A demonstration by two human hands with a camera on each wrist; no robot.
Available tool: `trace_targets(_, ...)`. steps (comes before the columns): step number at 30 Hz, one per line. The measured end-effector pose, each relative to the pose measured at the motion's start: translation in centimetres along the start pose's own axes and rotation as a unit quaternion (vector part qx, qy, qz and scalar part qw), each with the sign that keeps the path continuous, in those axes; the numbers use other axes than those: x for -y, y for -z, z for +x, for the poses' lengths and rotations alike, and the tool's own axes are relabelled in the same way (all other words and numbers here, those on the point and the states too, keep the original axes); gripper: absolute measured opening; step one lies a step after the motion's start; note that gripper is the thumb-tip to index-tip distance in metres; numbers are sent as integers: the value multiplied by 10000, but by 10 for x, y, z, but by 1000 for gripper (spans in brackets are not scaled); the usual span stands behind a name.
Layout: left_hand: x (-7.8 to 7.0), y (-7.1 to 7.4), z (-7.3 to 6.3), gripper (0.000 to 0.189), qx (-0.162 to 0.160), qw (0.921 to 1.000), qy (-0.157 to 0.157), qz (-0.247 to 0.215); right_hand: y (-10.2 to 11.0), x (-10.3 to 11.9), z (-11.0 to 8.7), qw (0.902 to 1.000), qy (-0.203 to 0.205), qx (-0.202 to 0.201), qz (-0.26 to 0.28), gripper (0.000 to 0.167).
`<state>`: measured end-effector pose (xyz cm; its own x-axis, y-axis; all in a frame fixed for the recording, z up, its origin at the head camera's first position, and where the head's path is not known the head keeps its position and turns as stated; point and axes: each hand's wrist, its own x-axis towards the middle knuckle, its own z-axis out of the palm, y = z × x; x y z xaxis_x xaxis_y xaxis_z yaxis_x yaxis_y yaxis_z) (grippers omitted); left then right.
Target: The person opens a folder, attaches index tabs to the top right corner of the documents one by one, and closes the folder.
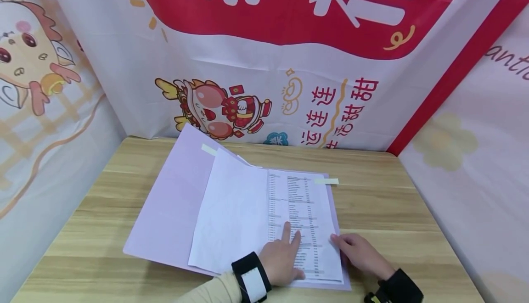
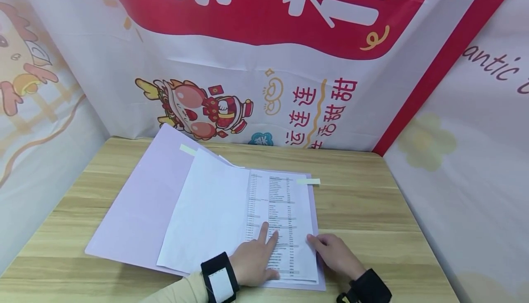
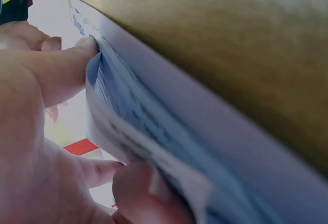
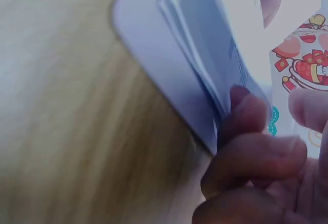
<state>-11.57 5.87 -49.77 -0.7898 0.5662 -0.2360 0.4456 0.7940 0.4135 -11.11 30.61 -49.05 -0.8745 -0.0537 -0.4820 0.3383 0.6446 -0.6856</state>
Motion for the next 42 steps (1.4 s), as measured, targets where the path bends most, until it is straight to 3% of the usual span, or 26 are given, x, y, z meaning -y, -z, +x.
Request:
trace_targets(8, 1, 2, -2, 99, 16, 10000, -39, 9, -2, 15, 16, 9975, -191, -671, 100, 45)
trace_targets(12, 1, 3, -3, 101, 0, 9999, -98, 35, 1, 18, 22, 9971, -82, -724, 195, 38)
trace_targets(17, 0, 5, -6, 117, -20, 9996, -191, 215, 4, 22, 24, 9973, 37, -726, 123, 31)
trace_targets(25, -3, 1, -8, 127, -382, 9958, -390, 741, 10, 29, 24, 9944, -102, -821, 653, 38)
trace_targets(32, -6, 2, -11, 94, -760, 9925, -621, 723, 14, 36, 23, 9888, 24, -728, 1302, 42)
trace_targets(38, -10, 13, -21, 46, -818, 9934, -802, 109, 14, 41, 20, 9836, 128, -708, 1652, 45)
trace_targets(42, -9, 16, -24, 34, -1038, 9906, -824, -325, 13, 44, 20, 9754, 255, -724, 2067, 49)
